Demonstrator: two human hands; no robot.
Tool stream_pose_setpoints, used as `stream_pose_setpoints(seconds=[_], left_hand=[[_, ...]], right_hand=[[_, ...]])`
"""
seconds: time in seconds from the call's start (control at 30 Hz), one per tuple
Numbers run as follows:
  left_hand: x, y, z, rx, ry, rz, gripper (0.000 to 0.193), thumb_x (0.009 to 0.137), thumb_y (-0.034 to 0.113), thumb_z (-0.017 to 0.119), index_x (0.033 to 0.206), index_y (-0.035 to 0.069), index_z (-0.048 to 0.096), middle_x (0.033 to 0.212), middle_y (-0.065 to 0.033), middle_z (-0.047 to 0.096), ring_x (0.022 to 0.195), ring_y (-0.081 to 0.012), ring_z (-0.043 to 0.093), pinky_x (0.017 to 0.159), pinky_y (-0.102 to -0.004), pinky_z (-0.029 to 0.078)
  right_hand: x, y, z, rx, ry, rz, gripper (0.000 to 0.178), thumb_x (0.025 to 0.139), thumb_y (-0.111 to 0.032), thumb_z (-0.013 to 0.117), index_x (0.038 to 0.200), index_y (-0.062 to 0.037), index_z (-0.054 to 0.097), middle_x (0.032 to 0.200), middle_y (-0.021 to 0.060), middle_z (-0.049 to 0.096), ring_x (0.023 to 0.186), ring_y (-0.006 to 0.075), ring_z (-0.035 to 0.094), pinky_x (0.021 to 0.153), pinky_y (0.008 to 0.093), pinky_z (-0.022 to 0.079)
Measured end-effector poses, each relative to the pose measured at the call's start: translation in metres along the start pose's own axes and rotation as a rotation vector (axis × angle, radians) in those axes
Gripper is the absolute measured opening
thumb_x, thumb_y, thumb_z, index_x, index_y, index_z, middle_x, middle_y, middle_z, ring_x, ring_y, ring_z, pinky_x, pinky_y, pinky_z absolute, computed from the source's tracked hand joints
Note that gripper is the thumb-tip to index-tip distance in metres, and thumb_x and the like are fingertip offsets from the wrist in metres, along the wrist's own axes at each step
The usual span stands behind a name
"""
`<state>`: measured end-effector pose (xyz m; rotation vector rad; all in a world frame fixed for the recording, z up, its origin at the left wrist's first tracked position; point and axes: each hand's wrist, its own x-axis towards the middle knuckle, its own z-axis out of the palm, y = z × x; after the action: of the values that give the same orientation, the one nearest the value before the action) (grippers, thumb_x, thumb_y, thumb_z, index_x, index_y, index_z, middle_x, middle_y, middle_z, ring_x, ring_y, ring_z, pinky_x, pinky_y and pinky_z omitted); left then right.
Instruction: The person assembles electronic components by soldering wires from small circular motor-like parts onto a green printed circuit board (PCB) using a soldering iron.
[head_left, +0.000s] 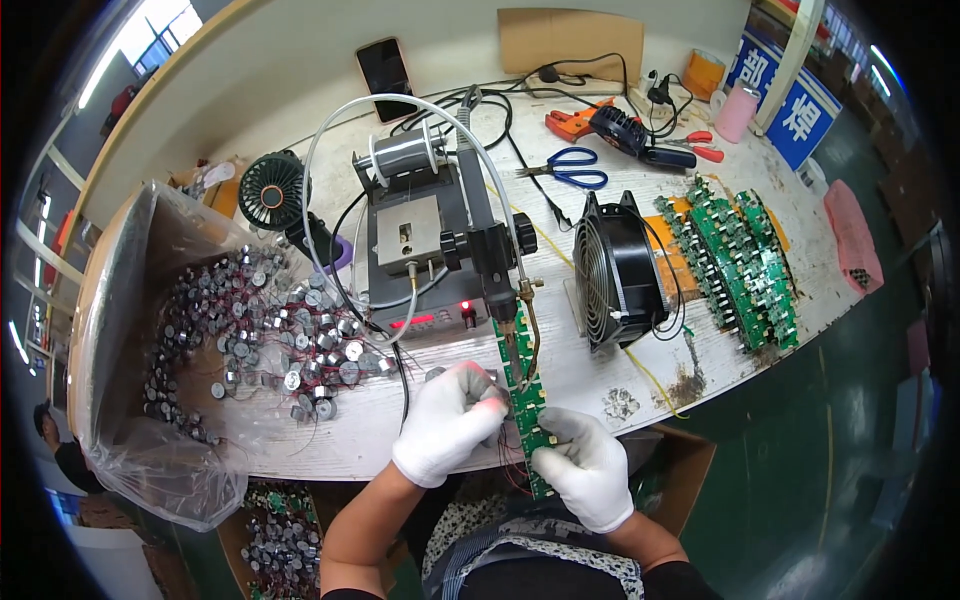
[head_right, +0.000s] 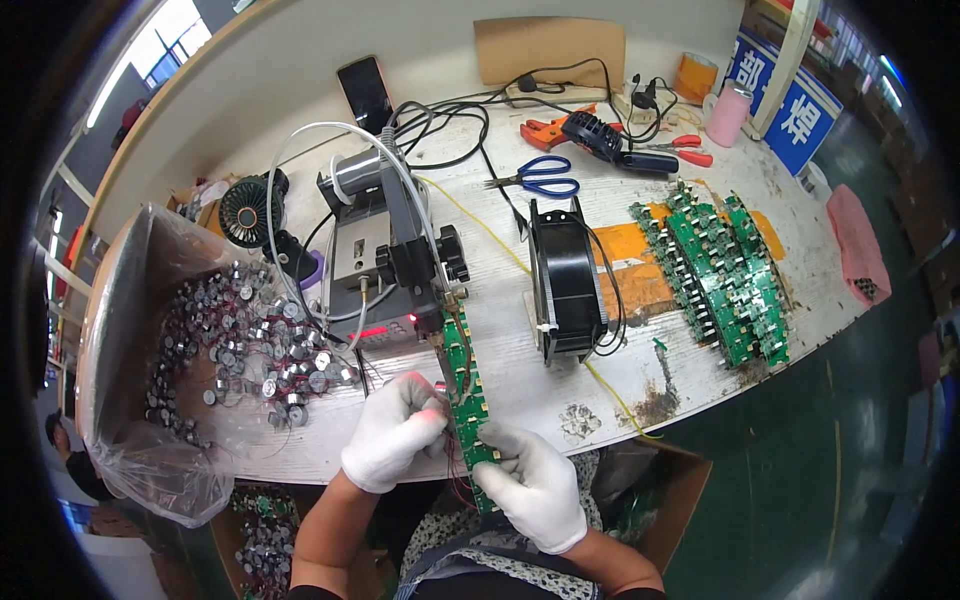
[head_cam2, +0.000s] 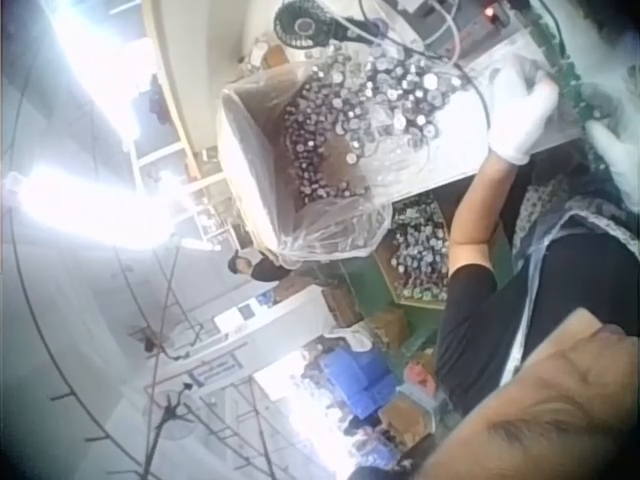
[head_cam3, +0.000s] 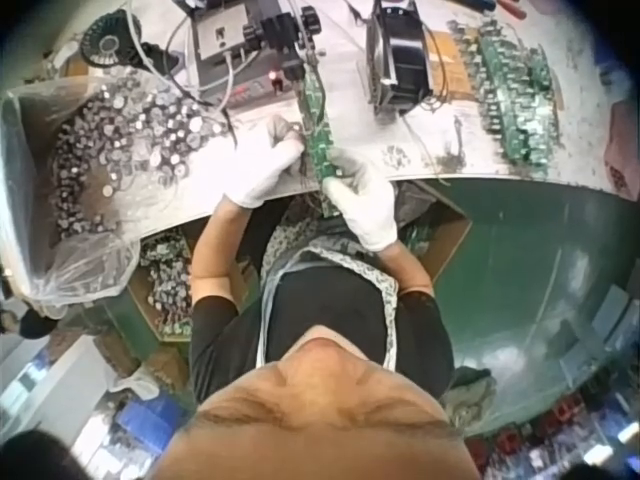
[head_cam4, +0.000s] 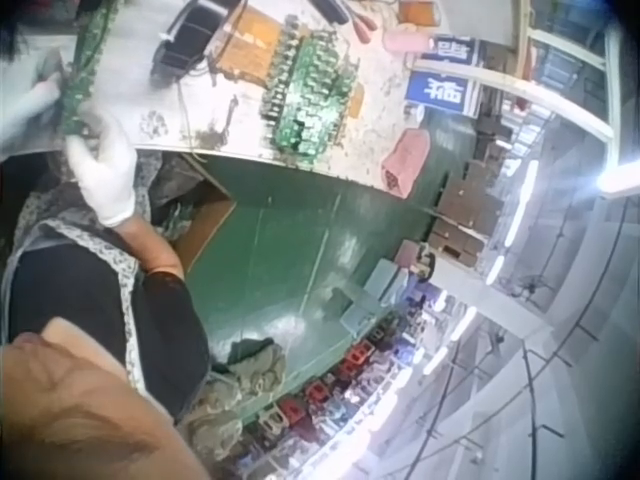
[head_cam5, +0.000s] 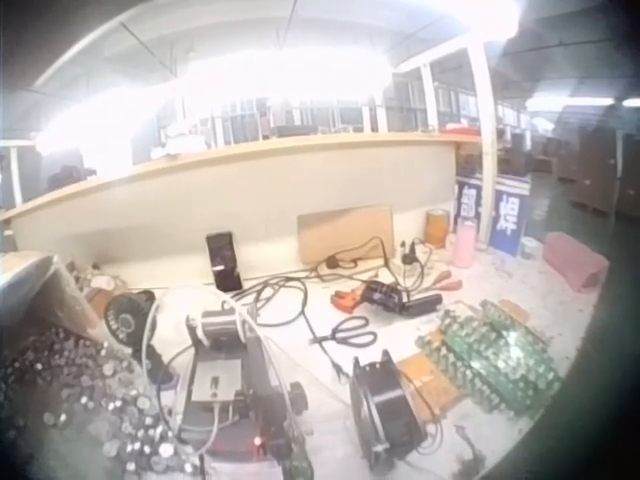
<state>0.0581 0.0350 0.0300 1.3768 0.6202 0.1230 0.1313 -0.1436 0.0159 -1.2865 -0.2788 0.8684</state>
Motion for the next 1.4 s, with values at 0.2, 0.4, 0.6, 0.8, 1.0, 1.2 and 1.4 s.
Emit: stream_pose_setpoints(seconds=[0.2,0.4,0.6,0.8,1.0,1.2,1.4], left_hand=[[-0.007,0.011,0.003,0.009,-0.038,-0.104,0.019,0.089,0.014,0.062,0.094,-0.004,0.057,0.078,-0.0055,0.063,0.06,-0.0085,0.056,0.055,-0.0237,0.046],[-0.01,-0.008,0.001,0.048,-0.097,-0.088,0.028,0.091,0.018,0.063,0.104,-0.007,0.06,0.083,-0.0066,0.066,0.077,-0.0086,0.059,0.068,-0.0234,0.05],[-0.008,-0.015,0.0,0.126,-0.088,-0.058,0.026,0.09,0.018,0.062,0.101,-0.006,0.062,0.085,-0.0047,0.066,0.078,-0.0074,0.057,0.071,-0.0252,0.048],[-0.008,-0.009,-0.002,0.134,-0.08,-0.099,0.025,0.089,0.019,0.06,0.098,-0.005,0.062,0.082,-0.0034,0.064,0.074,-0.0077,0.056,0.068,-0.0246,0.047],[-0.009,-0.008,-0.002,0.106,-0.077,-0.106,0.026,0.089,0.019,0.06,0.097,-0.005,0.062,0.08,-0.0033,0.064,0.072,-0.0075,0.056,0.066,-0.0248,0.047],[-0.009,-0.018,-0.005,0.128,-0.073,-0.07,0.027,0.088,0.021,0.061,0.096,-0.004,0.063,0.075,-0.0027,0.063,0.068,-0.0072,0.056,0.063,-0.0253,0.047],[-0.01,-0.026,-0.007,0.144,-0.08,-0.008,0.027,0.088,0.022,0.062,0.096,-0.004,0.064,0.072,-0.0022,0.063,0.065,-0.0072,0.056,0.059,-0.0253,0.046]], right_hand=[[0.002,0.003,-0.001,0.004,0.021,-0.008,0.042,0.087,0.003,0.062,0.126,0.0122,0.05,0.103,0.0115,0.066,0.078,0.008,0.062,0.069,0.0208,0.051],[0.007,0.001,0.001,-0.001,-0.006,-0.041,0.043,0.086,0.003,0.061,0.127,0.0123,0.05,0.105,0.0118,0.065,0.078,0.0078,0.062,0.068,0.0205,0.051],[0.008,0.001,0.002,-0.057,-0.015,-0.069,0.043,0.089,0.0,0.061,0.129,0.0115,0.05,0.106,0.0112,0.065,0.084,0.0083,0.062,0.073,0.022,0.051],[0.016,0.001,-0.014,-0.417,-0.091,-0.474,0.036,0.089,-0.01,0.063,0.122,0.0052,0.06,0.101,0.0142,0.068,0.085,0.0221,0.065,0.08,0.0317,0.052],[0.03,-0.024,-0.009,-0.593,0.139,-0.48,0.018,0.082,-0.007,0.067,0.097,0.0022,0.07,0.089,0.0147,0.066,0.079,0.0258,0.065,0.072,0.0325,0.051],[0.053,-0.037,-0.002,-0.73,0.092,-0.65,0.018,0.08,-0.008,0.069,0.096,0.0014,0.071,0.085,0.0144,0.064,0.077,0.0262,0.064,0.07,0.0327,0.051],[0.056,-0.047,0.005,-0.686,0.044,-0.554,0.018,0.079,-0.009,0.071,0.094,0.0016,0.071,0.087,0.0138,0.065,0.077,0.026,0.064,0.071,0.0333,0.051]])
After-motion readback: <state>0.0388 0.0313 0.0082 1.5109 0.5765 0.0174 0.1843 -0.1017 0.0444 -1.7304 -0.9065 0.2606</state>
